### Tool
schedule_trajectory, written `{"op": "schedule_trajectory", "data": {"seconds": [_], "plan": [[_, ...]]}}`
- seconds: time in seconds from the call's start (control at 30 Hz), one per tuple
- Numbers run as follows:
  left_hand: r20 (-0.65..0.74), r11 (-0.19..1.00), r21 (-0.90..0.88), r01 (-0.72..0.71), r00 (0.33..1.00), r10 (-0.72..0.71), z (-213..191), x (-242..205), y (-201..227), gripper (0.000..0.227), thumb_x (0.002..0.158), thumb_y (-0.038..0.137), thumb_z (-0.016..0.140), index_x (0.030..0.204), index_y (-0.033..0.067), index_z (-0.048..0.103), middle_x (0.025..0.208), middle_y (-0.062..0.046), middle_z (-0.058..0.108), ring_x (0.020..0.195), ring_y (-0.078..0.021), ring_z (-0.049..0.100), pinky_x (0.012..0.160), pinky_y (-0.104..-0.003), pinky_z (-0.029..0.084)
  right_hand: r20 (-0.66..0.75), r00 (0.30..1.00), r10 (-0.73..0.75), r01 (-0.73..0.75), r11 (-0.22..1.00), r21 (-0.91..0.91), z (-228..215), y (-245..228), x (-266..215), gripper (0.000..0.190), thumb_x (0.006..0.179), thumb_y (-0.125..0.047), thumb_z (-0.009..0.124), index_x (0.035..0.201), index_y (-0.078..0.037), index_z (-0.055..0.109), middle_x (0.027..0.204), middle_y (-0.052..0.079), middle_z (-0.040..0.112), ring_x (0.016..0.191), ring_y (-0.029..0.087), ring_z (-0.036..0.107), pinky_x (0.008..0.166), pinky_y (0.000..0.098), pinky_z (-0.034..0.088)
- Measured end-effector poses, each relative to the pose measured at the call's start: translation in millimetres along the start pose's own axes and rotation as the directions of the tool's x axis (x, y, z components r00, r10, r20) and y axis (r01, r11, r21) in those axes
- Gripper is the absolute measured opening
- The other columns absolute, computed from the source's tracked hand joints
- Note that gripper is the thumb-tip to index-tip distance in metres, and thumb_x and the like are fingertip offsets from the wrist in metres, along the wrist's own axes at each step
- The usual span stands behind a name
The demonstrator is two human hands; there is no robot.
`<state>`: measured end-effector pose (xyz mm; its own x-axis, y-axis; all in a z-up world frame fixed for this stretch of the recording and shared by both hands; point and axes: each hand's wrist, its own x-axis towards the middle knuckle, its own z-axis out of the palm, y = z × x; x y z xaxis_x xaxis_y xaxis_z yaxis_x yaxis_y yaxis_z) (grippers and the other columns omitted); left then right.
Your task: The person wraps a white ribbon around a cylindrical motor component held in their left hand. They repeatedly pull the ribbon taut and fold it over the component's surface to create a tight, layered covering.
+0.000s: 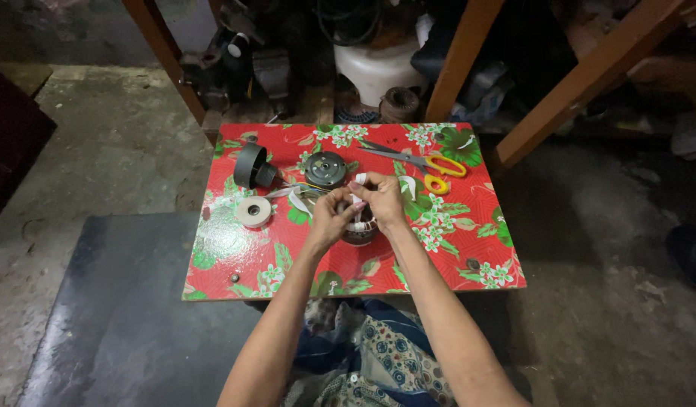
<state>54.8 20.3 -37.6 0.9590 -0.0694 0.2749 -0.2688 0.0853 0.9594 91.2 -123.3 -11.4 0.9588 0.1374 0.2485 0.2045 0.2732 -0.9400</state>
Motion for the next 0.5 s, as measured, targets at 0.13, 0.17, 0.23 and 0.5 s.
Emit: {"op": "schedule_trajectory", "data": {"seconds": [0.13, 0.17, 0.23, 0.5], "plan": [[-0.053, 0.985, 0.161, 0.056, 0.997, -0.048, -4.1, -1.8, 9.6, 0.021, 0.084, 0.014, 0.086, 0.085, 0.0023, 0.069, 0.073, 0.006, 0.056, 0.066, -0.0064, 0.046, 0.058, -0.027, 0.041, 0.009, 1.0, -0.02, 0.02, 0.998, 0.059, -1.5, -1.4, -3.5, 0.004, 0.089, -0.001, 0.077, 0.086, -0.002, 0.075, 0.079, -0.002, 0.071, 0.07, 0.005, 0.062, 0.065, 0.0234, 0.05], [-0.055, 0.987, 0.14, 0.084, 0.995, -0.077, -3.4, -1.7, 11.9, 0.02, 0.083, 0.014, 0.086, 0.088, 0.0029, 0.07, 0.073, 0.006, 0.059, 0.066, -0.0059, 0.048, 0.058, -0.027, 0.042, 0.001, 1.0, -0.013, 0.013, 0.998, 0.063, -2.0, -1.9, -4.8, 0.004, 0.089, -0.001, 0.078, 0.087, -0.002, 0.075, 0.079, -0.002, 0.071, 0.069, 0.005, 0.062, 0.064, 0.0233, 0.05], [-0.059, 0.985, 0.1, 0.139, 0.989, -0.134, -3.5, 2.0, 16.2, 0.022, 0.079, 0.014, 0.087, 0.094, 0.004, 0.074, 0.073, 0.006, 0.064, 0.065, -0.005, 0.053, 0.058, -0.026, 0.045, -0.009, 1.0, -0.001, 0.002, 0.997, 0.072, -1.3, -2.8, -4.3, 0.004, 0.088, -0.001, 0.078, 0.087, -0.002, 0.075, 0.079, -0.002, 0.071, 0.069, 0.005, 0.061, 0.063, 0.023, 0.049], [-0.076, 0.974, 0.167, 0.153, 0.987, -0.142, 0.3, 5.4, 17.4, 0.027, 0.073, 0.011, 0.089, 0.095, 0.0027, 0.077, 0.079, 0.0, 0.074, 0.066, -0.0057, 0.059, 0.062, -0.028, 0.051, -0.009, 0.982, 0.187, -0.182, 0.964, 0.191, -10.0, -12.5, 0.4, 0.005, 0.089, -0.006, 0.076, 0.087, -0.002, 0.075, 0.077, 0.002, 0.073, 0.066, 0.01, 0.067, 0.06, 0.0282, 0.056]]}}
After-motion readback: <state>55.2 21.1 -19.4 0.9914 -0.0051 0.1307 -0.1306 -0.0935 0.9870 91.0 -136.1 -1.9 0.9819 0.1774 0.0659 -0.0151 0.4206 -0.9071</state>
